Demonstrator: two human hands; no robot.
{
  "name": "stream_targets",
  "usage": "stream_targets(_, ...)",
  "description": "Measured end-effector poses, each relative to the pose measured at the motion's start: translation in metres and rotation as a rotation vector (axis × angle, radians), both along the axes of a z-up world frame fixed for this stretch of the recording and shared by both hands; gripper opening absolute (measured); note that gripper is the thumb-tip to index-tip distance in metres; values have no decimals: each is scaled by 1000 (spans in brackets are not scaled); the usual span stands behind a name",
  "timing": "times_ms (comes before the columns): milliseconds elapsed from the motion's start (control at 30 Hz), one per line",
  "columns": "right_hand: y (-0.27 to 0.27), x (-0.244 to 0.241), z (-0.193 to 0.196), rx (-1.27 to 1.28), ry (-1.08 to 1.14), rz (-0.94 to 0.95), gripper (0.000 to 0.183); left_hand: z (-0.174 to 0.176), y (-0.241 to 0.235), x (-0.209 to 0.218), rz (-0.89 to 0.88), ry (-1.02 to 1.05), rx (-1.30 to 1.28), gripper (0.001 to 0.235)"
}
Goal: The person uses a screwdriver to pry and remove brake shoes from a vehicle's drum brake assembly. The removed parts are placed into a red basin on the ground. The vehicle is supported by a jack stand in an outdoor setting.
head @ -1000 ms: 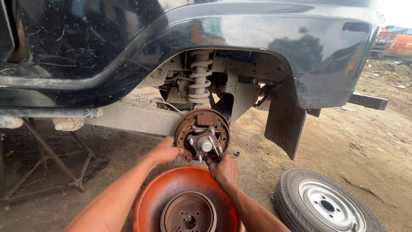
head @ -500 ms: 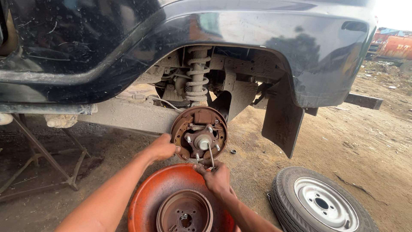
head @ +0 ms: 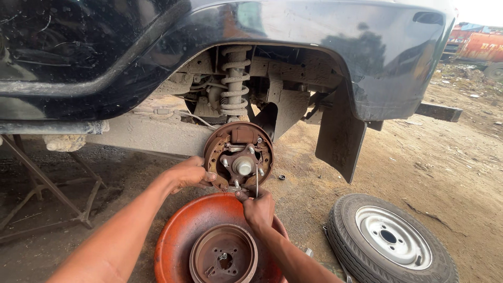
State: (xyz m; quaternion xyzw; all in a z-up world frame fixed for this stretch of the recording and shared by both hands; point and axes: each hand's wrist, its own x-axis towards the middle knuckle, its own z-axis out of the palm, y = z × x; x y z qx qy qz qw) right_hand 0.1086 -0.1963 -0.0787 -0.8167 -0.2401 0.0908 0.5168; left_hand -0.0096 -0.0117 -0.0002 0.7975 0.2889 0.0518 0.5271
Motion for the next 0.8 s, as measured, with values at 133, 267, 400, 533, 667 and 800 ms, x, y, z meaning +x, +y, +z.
stream_targets(133,-11,10,9,43,-79,226,43,1,-2,2,4,23,20,37)
stream_targets(267,-7,5,19,-11,-5,158,36,2,-2,-3,47,3,-63,38)
stream_targets(400,1,0,14,-46,-16,84,31,3,0,-2,1,-33,-141,40)
stream_targets(533,4,21,-3,34,49,244,25,1,2,-2,-7,-48,-175,40)
stream_targets(667,6,37,0,49,172,280,22,1,4,-6,-20,-60,-209,40)
stream_targets(800,12,16,-7,109,150,146,21,3,-9,-3,66,-81,-266,46)
